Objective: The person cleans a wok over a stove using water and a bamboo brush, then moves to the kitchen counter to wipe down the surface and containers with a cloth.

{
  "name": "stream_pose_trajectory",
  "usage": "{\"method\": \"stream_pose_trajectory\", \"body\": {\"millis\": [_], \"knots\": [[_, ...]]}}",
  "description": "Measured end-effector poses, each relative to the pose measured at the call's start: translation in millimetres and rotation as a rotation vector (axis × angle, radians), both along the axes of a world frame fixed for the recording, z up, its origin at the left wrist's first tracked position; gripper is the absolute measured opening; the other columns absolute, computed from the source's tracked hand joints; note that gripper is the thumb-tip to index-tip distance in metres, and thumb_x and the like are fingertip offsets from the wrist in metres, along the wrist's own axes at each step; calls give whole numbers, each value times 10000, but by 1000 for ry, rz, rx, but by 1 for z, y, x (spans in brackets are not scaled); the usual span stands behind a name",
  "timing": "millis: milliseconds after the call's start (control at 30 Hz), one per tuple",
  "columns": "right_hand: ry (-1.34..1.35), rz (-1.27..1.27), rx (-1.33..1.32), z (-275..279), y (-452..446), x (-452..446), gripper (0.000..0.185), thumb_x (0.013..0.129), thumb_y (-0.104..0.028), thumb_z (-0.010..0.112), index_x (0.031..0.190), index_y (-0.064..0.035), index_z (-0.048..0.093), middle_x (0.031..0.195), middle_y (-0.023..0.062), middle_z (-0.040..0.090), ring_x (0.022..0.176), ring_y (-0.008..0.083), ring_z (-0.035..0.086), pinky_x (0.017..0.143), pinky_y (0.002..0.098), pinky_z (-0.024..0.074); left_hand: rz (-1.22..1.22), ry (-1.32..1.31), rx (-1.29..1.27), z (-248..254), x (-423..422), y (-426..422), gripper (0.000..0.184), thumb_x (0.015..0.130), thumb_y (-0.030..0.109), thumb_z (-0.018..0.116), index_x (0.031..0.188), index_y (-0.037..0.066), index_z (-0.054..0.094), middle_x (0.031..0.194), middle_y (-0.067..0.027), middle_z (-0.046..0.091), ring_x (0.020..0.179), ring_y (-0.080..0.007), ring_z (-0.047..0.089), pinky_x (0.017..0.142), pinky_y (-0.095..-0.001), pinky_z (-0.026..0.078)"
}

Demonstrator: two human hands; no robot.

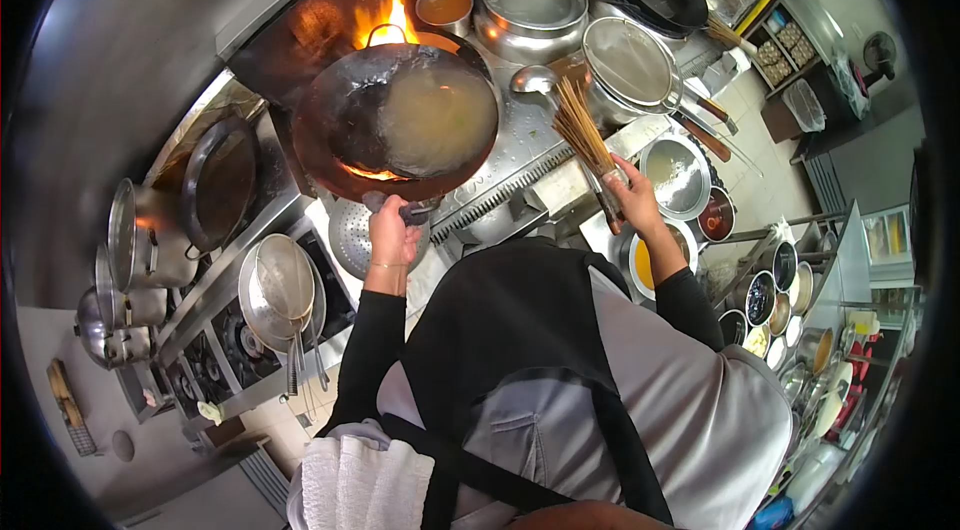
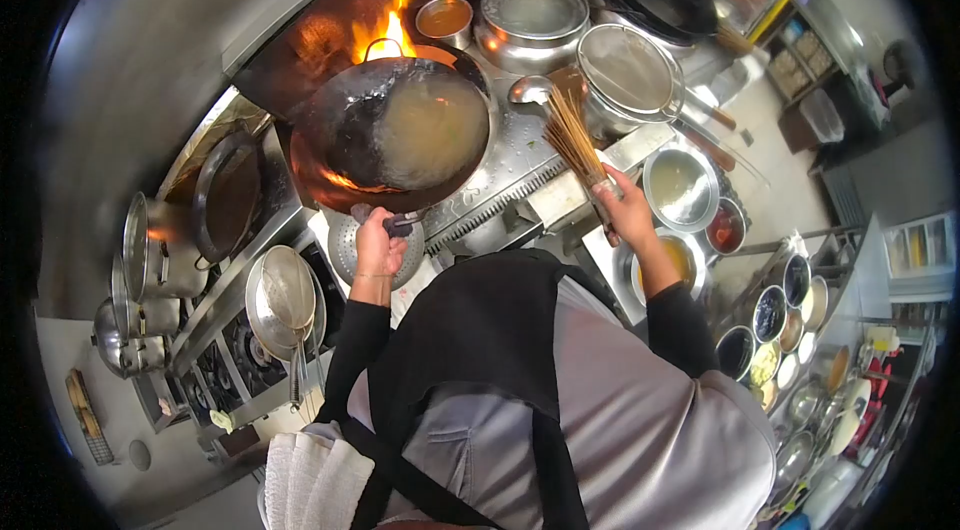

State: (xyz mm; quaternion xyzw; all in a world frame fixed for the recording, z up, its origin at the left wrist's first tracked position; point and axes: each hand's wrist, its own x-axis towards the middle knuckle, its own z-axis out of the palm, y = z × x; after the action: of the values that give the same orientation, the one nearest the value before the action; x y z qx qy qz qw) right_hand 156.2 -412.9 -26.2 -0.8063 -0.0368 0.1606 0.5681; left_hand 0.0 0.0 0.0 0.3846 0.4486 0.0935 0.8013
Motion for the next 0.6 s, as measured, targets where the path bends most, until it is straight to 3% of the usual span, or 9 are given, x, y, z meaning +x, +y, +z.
{"method": "stream_pose_trajectory", "body": {"millis": [67, 233, 300, 367, 433, 600], "knots": [[106, -42, 33, 8, 2, -11, 533, 1010, -209, 688, 1515, -127, 538, 647, 47, 618, 420, 122, 535, 382, 290, 425, -2, 1, 60, 5, -9, -3, 153, 895, 153, 582, 761, 93, 540, 624, -52, 525, 363, -124, 348, 327, -273, 275], [91, -56, 45, 1, -6, -15, 536, 1007, -207, 692, 1514, -121, 539, 679, 47, 623, 437, 117, 543, 383, 291, 418, -43, -62, 177, 14, -13, 15, 182, 895, 115, 573, 719, 84, 536, 587, -27, 497, 354, -114, 342, 327, -267, 261], [83, -61, 49, 1, -9, -17, 540, 1005, -207, 695, 1515, -119, 538, 689, 49, 626, 441, 117, 545, 384, 294, 419, -82, -46, 332, 19, -11, 23, 179, 897, 110, 572, 722, 83, 544, 574, -25, 492, 351, -109, 350, 322, -268, 248], [77, -101, 44, 1, -12, -19, 544, 998, -206, 705, 1510, -114, 543, 687, 47, 626, 443, 117, 545, 385, 295, 424, -62, -36, 327, 23, -7, 32, 174, 850, 106, 604, 687, 59, 566, 533, -2, 464, 336, -115, 349, 330, -300, 245], [91, -105, 58, -4, -13, -20, 541, 997, -205, 706, 1507, -118, 548, 689, 46, 627, 446, 116, 546, 389, 295, 426, -82, 13, 375, 30, -2, 40, 201, 908, 123, 572, 709, 98, 546, 552, -7, 473, 346, -95, 347, 315, -271, 237], [90, -74, 36, 0, -12, -21, 528, 1000, -211, 698, 1505, -146, 557, 692, 38, 624, 455, 115, 544, 406, 296, 438, -155, -44, 369, 37, -2, 54, 221, 906, 122, 575, 690, 98, 535, 567, -9, 485, 356, -86, 351, 317, -265, 229]]}}
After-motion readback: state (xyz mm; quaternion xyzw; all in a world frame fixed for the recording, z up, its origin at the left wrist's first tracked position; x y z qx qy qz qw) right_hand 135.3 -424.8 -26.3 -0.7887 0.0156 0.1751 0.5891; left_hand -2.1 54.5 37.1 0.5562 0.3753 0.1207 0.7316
